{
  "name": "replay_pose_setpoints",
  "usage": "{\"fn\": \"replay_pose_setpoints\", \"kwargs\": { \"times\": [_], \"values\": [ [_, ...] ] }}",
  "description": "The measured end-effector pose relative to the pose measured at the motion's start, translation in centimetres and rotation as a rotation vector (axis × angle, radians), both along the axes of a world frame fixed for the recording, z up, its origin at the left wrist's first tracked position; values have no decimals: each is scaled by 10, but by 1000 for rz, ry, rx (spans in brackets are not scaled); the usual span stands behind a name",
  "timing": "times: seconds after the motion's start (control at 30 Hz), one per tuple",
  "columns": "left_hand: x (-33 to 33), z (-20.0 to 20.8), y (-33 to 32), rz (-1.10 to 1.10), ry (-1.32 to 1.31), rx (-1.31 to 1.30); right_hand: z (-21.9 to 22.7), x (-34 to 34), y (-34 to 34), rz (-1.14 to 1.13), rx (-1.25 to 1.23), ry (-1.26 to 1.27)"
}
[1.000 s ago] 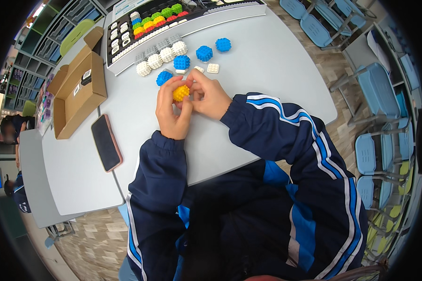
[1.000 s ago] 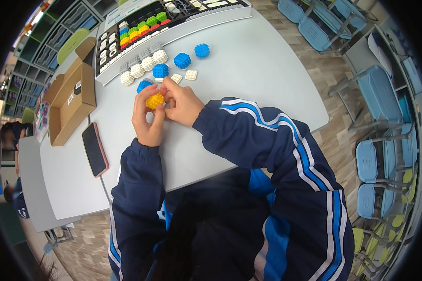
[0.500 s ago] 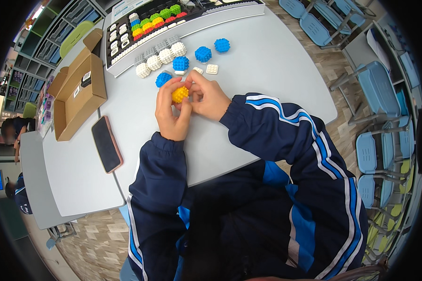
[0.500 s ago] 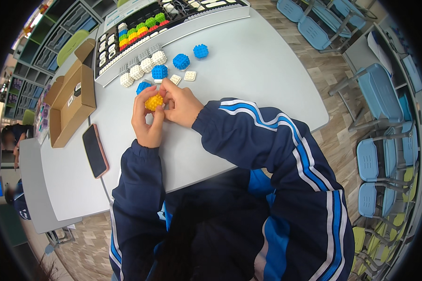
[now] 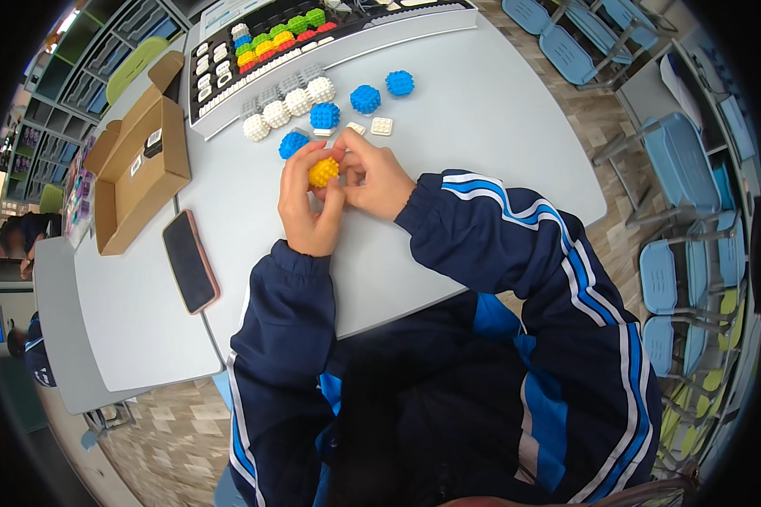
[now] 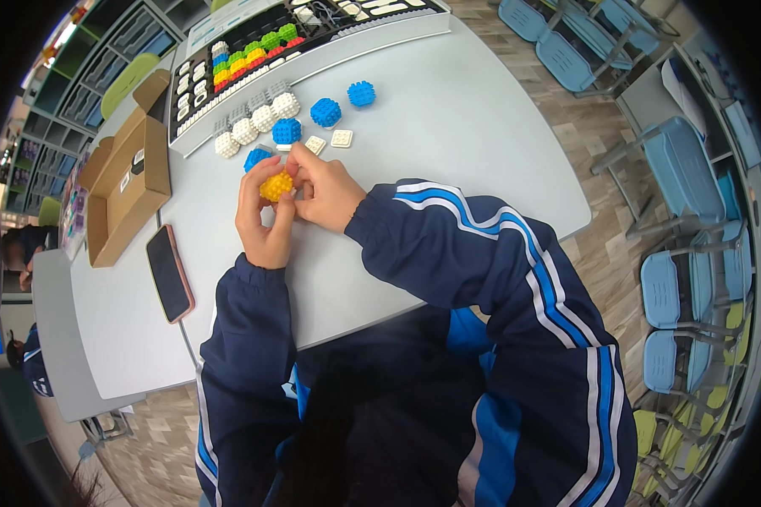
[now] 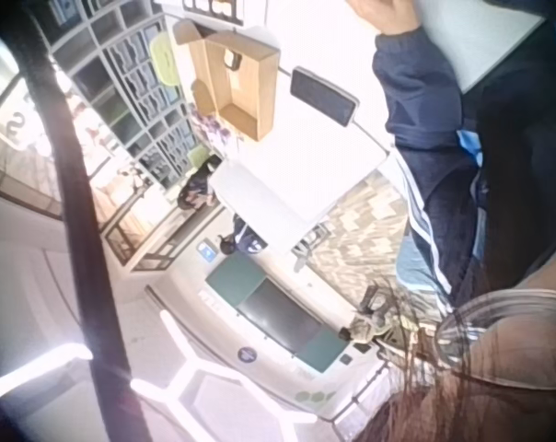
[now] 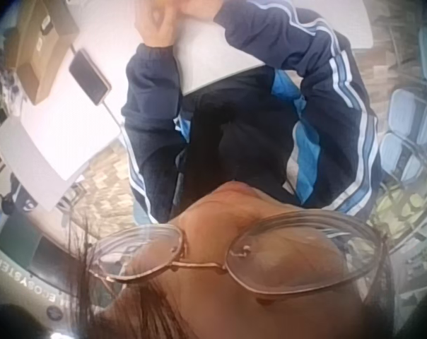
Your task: The person assembles small white spherical building blocks into a linear chain, then disassembles a blue and yellow block structure into individual pieces. They reassemble the yellow and blue pieces into a compact block and place it on the table.
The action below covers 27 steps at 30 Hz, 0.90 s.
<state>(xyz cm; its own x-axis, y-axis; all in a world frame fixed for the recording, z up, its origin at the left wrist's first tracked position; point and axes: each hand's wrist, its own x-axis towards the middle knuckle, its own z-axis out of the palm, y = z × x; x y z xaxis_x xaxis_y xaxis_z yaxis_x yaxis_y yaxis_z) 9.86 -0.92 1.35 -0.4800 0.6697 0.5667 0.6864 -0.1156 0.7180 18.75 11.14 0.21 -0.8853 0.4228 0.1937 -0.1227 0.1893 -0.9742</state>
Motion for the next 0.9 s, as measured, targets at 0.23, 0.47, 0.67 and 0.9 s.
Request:
{"fn": "replay_pose_setpoints", "kwargs": {
  "times": [0.23, 0.47, 0.67, 0.9],
  "values": [
    [-1, 0, 1, -4, 12, 18, 1, 0, 0, -2, 6, 9],
    [-1, -1, 2, -6, 5, 27, 2, 1, 0, 1, 22, -11],
    [-1, -2, 1, 0, 19, 21, 1, 2, 0, 23, -12, 3],
    [-4, -4, 0, 11, 51, 0, 1, 1, 0, 16, 4, 19]
  ]
}}
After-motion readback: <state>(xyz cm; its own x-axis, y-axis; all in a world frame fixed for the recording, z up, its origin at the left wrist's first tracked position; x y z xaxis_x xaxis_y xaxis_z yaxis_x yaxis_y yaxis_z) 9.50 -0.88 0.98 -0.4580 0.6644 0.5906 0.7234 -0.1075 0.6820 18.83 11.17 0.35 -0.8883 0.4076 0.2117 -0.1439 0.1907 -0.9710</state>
